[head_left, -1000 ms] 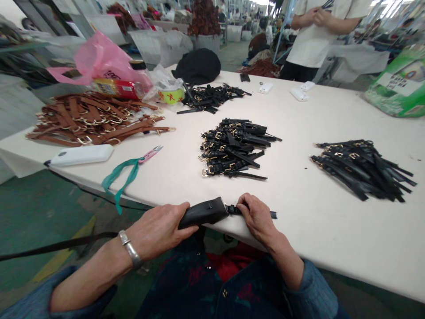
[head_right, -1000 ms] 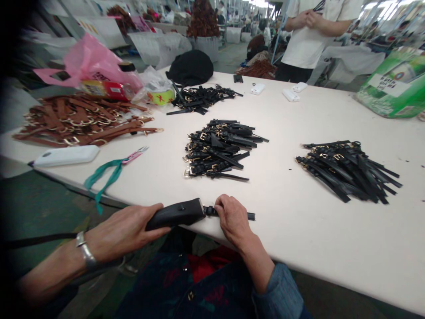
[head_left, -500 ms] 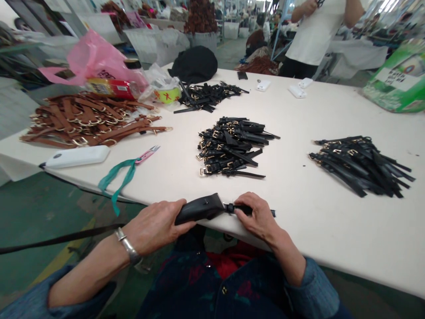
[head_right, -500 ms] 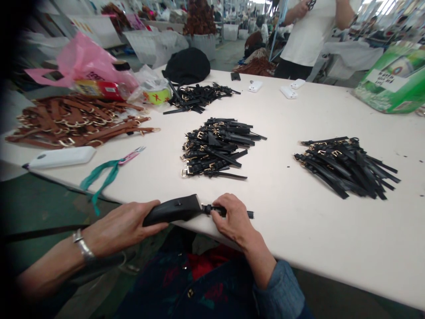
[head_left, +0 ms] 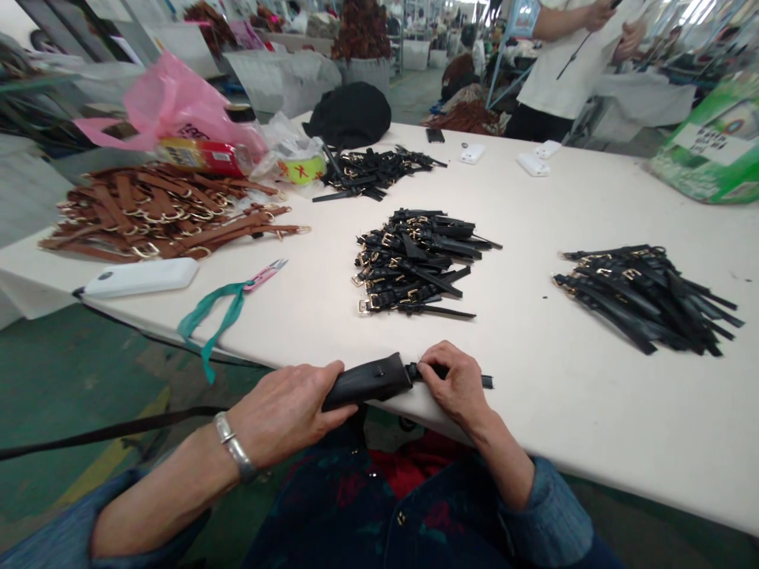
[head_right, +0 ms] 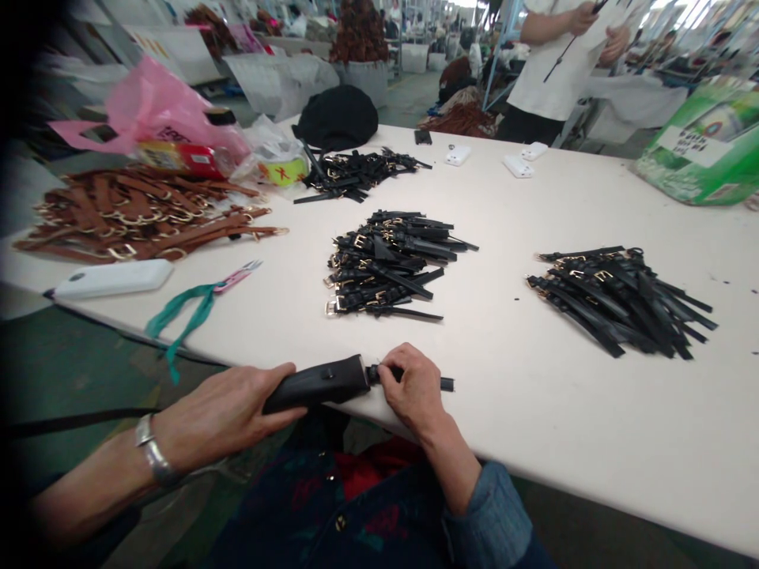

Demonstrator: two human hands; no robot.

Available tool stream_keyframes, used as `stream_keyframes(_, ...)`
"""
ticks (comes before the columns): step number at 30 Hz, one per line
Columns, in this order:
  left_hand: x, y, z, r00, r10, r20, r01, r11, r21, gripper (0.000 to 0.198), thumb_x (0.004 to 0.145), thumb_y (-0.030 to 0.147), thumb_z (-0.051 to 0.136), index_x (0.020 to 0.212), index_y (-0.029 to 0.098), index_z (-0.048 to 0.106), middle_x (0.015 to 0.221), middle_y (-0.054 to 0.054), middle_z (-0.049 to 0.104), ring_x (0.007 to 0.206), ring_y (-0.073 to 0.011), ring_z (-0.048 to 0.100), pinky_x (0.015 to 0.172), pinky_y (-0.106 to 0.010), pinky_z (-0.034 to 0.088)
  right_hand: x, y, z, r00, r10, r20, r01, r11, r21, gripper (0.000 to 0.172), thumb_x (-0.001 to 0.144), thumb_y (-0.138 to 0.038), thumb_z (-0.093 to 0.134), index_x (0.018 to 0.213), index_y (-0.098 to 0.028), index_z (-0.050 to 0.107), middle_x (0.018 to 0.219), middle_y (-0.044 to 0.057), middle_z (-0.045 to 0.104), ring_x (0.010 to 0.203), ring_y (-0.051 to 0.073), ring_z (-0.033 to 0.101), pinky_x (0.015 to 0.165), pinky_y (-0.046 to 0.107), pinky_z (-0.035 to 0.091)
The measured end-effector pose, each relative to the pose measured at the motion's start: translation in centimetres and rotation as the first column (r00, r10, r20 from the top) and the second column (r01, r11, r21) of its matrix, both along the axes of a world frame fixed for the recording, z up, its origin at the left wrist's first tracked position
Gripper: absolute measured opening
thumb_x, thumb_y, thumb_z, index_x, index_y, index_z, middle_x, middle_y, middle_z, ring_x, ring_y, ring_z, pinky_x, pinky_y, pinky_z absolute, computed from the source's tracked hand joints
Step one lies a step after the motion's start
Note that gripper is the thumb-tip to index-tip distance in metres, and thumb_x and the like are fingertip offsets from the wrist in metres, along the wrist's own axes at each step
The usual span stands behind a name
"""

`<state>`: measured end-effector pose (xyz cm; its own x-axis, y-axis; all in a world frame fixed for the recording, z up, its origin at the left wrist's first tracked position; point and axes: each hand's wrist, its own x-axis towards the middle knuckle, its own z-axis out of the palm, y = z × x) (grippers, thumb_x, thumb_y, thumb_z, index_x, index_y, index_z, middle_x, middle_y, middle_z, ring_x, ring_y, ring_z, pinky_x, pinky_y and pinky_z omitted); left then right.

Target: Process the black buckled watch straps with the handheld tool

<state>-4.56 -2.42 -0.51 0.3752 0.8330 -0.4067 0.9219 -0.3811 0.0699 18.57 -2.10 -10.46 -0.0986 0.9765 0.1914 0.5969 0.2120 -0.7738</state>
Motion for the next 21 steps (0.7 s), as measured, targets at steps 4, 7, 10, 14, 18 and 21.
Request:
stream_keyframes(4, -0.43, -0.10, 0.13, 1.000, 0.015, -0.020, -0.015, 1.000, -0.001, 0.030, 0.078, 0.051, 0.043, 0.083, 0.022, 0.051, 0.072, -0.005, 0.065, 0.066, -0.0228, 0.061, 0.055, -0.028, 0.035, -0.04, -0.08, 0.24, 1.000, 0.000, -0.005, 0.000, 1.000, -0.009, 0.011, 0.077, -0.018, 0.054, 0.072, -0.020, 0.063, 0.078, 0.001, 0.061, 0.073, 0.013, 0.056, 0.071, 0.025, 0.043)
stream_keyframes(7, -0.41, -0.11, 0.07, 1.000, 0.007, -0.025, -0.007, 1.000, -0.001, 0.030, 0.078, 0.051, 0.044, 0.082, 0.022, 0.051, 0.071, -0.005, 0.064, 0.066, -0.0225, 0.061, 0.055, -0.028, 0.035, -0.06, -0.13, 0.15, 0.999, 0.052, 0.011, -0.052, 0.999, -0.005, 0.009, 0.075, -0.024, 0.060, 0.081, -0.024, 0.067, 0.083, 0.001, 0.063, 0.077, 0.014, 0.057, 0.074, 0.027, 0.043)
stream_keyframes(10, -0.12, -0.05, -0.07, 1.000, -0.007, -0.006, 0.007, 1.000, -0.005, 0.030, 0.078, 0.050, 0.043, 0.085, 0.022, 0.051, 0.073, -0.005, 0.065, 0.068, -0.0222, 0.061, 0.057, -0.028, 0.036, -0.07, -0.17, -0.08, 0.998, 0.070, -0.004, -0.070, 0.997, 0.011, 0.014, 0.072, -0.028, 0.065, 0.085, -0.026, 0.068, 0.084, 0.001, 0.064, 0.079, 0.015, 0.057, 0.073, 0.027, 0.043)
stream_keyframes(14, 0.06, 0.00, -0.10, 1.000, 0.000, 0.007, 0.000, 1.000, -0.020, 0.031, 0.078, 0.050, 0.043, 0.087, 0.022, 0.052, 0.073, -0.005, 0.065, 0.069, -0.0222, 0.061, 0.058, -0.028, 0.037, -0.06, -0.17, -0.06, 0.992, 0.123, 0.039, -0.125, 0.991, 0.056, 0.006, 0.077, -0.025, 0.061, 0.079, -0.025, 0.067, 0.085, 0.001, 0.063, 0.081, 0.015, 0.055, 0.073, 0.028, 0.041)
stream_keyframes(18, -0.38, -0.07, 0.07, 1.000, 0.029, -0.004, -0.029, 0.999, -0.031, 0.033, 0.078, 0.052, 0.042, 0.088, 0.022, 0.053, 0.075, -0.006, 0.065, 0.071, -0.0230, 0.062, 0.059, -0.029, 0.038, -0.20, 0.08, 0.31, 0.977, 0.138, 0.164, -0.146, 0.989, 0.037, 0.010, 0.082, -0.021, 0.054, 0.075, -0.020, 0.060, 0.081, 0.002, 0.060, 0.078, 0.015, 0.052, 0.073, 0.028, 0.039)
stream_keyframes(21, -0.85, -0.13, 0.11, 0.999, 0.049, -0.024, -0.050, 0.998, -0.029, 0.036, 0.077, 0.052, 0.042, 0.093, 0.022, 0.054, 0.078, -0.007, 0.066, 0.074, -0.0245, 0.062, 0.062, -0.031, 0.041, -0.38, 0.35, 0.33, 0.974, 0.098, 0.204, -0.097, 0.995, -0.013, 0.010, 0.083, -0.022, 0.051, 0.075, -0.020, 0.057, 0.078, 0.001, 0.058, 0.074, 0.015, 0.051, 0.070, 0.027, 0.037)
